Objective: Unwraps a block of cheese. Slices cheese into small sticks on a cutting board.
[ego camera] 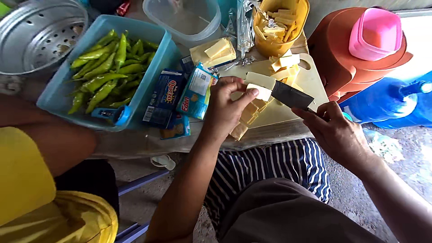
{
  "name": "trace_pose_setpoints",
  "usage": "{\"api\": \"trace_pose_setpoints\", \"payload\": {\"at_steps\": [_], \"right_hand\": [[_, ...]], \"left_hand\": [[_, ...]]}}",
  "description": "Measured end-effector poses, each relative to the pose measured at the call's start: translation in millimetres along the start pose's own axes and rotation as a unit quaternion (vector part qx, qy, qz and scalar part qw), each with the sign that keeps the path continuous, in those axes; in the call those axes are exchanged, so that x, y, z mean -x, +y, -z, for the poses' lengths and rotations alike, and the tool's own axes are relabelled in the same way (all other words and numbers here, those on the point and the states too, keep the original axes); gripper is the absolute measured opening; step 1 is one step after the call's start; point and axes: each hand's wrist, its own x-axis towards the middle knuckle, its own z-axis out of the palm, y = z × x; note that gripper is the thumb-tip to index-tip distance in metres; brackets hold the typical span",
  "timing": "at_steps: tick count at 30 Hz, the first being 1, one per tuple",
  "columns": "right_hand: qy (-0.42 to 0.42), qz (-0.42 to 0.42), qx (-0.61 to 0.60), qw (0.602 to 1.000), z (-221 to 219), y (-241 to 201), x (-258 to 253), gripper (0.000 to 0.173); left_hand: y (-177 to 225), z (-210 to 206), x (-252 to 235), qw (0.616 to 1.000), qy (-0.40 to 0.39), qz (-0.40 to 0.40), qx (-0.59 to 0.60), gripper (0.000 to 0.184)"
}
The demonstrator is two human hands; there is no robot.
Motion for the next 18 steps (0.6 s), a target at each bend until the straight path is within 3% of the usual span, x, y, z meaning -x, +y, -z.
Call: {"api": "trace_pose_setpoints", "payload": {"at_steps": [5, 8, 12, 16, 18], "right_hand": [[0.015, 0.012, -0.006, 1.0, -2, 3, 5, 0.042], [0.023, 0.017, 0.003, 1.0, 1, 3, 8, 0.042], [0.047, 0.022, 0.028, 0.998, -1, 3, 10, 0.044], [0.069, 0.018, 0.048, 0.996, -3, 2, 11, 0.046], [0.072, 0.016, 0.047, 0.996, -3, 2, 11, 0.046]], "left_hand": [[16, -10, 1, 0.997, 0.051, -0.057, -0.025, 0.017], [3, -15, -6, 0.993, 0.079, -0.066, -0.057, 0.03], [0, -18, -6, 0.996, 0.046, 0.051, 0.057, 0.053], [2, -19, -4, 0.984, 0.025, 0.09, 0.15, 0.016], [2, -20, -4, 0.982, 0.026, 0.077, 0.168, 0.008]]}}
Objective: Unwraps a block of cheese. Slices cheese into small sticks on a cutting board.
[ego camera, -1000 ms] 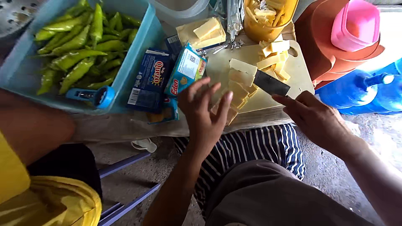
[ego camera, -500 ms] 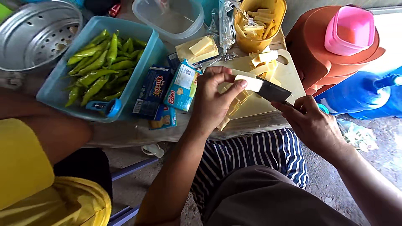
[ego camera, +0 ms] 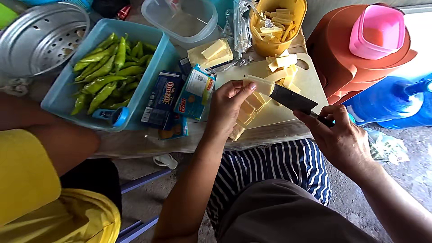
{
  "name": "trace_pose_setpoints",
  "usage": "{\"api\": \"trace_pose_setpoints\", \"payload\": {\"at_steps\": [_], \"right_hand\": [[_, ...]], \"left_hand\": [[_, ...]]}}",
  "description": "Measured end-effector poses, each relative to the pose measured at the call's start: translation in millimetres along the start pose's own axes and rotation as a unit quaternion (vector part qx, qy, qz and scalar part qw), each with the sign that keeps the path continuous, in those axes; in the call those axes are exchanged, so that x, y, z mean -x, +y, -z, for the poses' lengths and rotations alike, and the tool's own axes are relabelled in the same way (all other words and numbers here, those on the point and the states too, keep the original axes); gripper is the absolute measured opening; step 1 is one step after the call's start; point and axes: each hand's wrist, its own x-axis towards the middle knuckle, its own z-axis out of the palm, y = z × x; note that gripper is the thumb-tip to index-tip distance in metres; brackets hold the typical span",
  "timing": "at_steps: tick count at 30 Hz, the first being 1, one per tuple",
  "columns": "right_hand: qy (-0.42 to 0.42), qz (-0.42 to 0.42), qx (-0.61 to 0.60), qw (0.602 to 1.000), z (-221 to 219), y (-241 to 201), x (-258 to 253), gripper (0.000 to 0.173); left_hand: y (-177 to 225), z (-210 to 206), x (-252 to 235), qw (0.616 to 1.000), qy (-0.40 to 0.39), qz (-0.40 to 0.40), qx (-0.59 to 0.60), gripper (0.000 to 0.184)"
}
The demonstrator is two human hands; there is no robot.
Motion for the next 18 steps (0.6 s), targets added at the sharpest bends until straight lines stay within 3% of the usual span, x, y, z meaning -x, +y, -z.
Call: {"api": "trace_pose_setpoints", "payload": {"at_steps": [4, 9, 13, 15, 18], "right_hand": [[-0.01, -0.015, 0.008, 1.0, -1, -1, -1, 0.047], [-0.042, -0.109, -0.018, 0.993, 2, 3, -5, 0.044], [-0.027, -0.153, -0.036, 0.987, 7, 7, -3, 0.042], [-0.023, -0.161, -0.042, 0.986, 8, 9, -1, 0.042], [-0.028, -0.169, -0.047, 0.984, 10, 11, 4, 0.041]], "left_hand": [[-1, 1, 0, 0.999, -0.002, -0.043, -0.027, 0.009], [12, 2, -15, 0.982, -0.013, -0.125, -0.14, 0.019], [24, 3, -48, 0.974, -0.01, -0.072, -0.216, 0.028], [25, 1, -63, 0.952, -0.006, -0.037, -0.303, 0.038], [25, 4, -67, 0.876, -0.026, -0.006, -0.482, 0.065]]}}
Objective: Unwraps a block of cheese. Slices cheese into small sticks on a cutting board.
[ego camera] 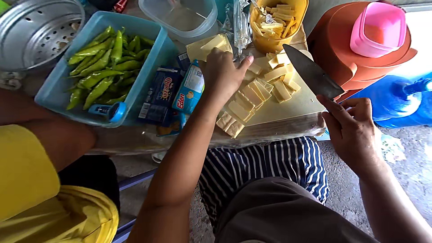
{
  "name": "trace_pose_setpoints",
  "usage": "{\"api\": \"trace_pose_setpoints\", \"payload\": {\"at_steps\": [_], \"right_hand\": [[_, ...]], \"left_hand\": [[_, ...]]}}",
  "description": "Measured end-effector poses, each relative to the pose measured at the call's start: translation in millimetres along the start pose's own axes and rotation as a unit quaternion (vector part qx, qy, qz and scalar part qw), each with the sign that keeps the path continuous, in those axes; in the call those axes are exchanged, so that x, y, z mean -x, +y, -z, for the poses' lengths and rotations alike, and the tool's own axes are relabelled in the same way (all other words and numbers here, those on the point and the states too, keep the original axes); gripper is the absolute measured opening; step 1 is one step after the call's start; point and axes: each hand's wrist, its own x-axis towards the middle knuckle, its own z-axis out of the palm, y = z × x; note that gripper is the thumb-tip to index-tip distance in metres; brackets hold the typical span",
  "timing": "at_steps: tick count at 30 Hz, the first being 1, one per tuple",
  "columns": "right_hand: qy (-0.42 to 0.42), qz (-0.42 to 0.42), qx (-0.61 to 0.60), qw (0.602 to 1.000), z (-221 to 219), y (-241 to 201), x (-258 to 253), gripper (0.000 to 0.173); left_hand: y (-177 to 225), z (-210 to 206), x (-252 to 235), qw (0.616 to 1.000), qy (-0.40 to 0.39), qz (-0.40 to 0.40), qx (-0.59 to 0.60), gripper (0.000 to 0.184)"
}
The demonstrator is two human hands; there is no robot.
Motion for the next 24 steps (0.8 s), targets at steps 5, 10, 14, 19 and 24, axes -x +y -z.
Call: {"api": "trace_pose_setpoints", "payload": {"at_steps": [5, 10, 14, 19, 24], "right_hand": [[0.002, -0.012, -0.008, 1.0, 4, 9, 10, 0.041], [0.002, -0.009, -0.008, 1.0, 4, 11, 10, 0.04], [0.008, 0.004, -0.02, 1.0, 2, 5, 7, 0.04], [0.013, 0.014, -0.034, 0.999, 2, 1, 6, 0.039], [0.02, 0.014, -0.039, 0.999, 1, 4, 6, 0.039]], "left_hand": [[-18, 10, 41, 0.993, -0.058, -0.085, -0.053, 0.039], [-33, 0, 69, 0.985, -0.119, -0.088, -0.087, 0.043], [-31, -8, 78, 0.991, -0.086, -0.081, -0.058, 0.037], [-35, -5, 72, 0.991, -0.121, -0.044, 0.021, 0.039], [-41, -7, 75, 0.988, -0.124, -0.076, 0.052, 0.037]]}}
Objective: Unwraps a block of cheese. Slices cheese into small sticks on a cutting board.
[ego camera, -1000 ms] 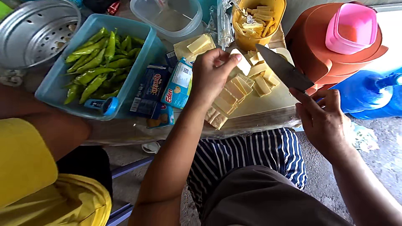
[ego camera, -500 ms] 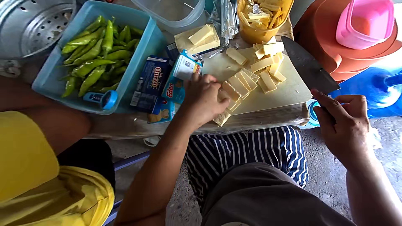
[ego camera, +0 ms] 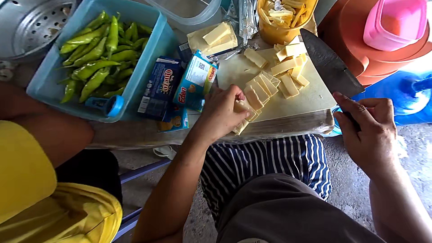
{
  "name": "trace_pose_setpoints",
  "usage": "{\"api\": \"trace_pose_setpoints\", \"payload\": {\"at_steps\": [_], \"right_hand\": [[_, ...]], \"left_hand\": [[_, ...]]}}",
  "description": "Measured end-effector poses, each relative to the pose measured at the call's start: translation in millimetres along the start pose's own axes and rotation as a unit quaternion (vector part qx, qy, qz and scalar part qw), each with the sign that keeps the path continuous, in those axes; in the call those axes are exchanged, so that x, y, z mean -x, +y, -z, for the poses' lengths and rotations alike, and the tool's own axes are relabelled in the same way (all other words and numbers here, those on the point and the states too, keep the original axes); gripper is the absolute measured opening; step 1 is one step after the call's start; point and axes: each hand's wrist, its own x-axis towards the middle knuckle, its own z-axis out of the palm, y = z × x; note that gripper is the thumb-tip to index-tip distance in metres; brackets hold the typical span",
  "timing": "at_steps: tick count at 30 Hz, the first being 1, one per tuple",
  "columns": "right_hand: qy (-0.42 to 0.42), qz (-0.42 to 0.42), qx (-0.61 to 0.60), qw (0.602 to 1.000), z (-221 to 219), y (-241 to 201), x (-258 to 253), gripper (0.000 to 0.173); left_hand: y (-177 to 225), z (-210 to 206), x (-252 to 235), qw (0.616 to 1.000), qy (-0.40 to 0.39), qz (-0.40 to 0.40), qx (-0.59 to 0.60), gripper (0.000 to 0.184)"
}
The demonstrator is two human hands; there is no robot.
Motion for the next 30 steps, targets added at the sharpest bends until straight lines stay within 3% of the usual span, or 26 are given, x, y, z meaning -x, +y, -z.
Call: {"api": "trace_pose_setpoints", "payload": {"at_steps": [4, 7, 10, 13, 16, 18, 20, 23, 30], "right_hand": [[-0.002, -0.006, 0.004, 1.0, 0, 3, 0, 0.039], [0.0, -0.008, 0.006, 1.0, 2, 3, 0, 0.038], [0.002, -0.006, 0.005, 1.0, 3, 4, -1, 0.038], [0.002, -0.004, -0.001, 1.0, 4, 1, -1, 0.039], [0.004, -0.002, -0.006, 1.0, 5, -1, 0, 0.039], [0.004, -0.002, -0.005, 1.0, 6, -1, 1, 0.039], [0.001, -0.008, -0.001, 1.0, 8, 0, 4, 0.039], [-0.002, -0.02, 0.007, 1.0, 12, 4, 8, 0.038], [-0.016, -0.024, 0.003, 1.0, 10, 7, 9, 0.039]], "left_hand": [[-2, 9, 2, 1.0, -0.014, -0.02, 0.011, 0.047], [4, 23, 2, 1.0, -0.008, -0.026, 0.005, 0.042], [12, 44, -6, 0.996, 0.012, -0.082, 0.017, 0.036], [24, 60, -35, 0.993, 0.008, -0.098, 0.066, 0.028], [31, 55, -75, 0.993, -0.021, -0.062, 0.102, 0.02], [34, 44, -94, 0.998, -0.027, -0.037, 0.049, 0.023], [35, 34, -99, 0.999, -0.005, -0.035, -0.034, 0.039], [31, 26, -80, 0.994, 0.046, -0.06, -0.073, 0.04], [4, 8, -18, 0.997, 0.032, -0.011, -0.066, 0.04]]}}
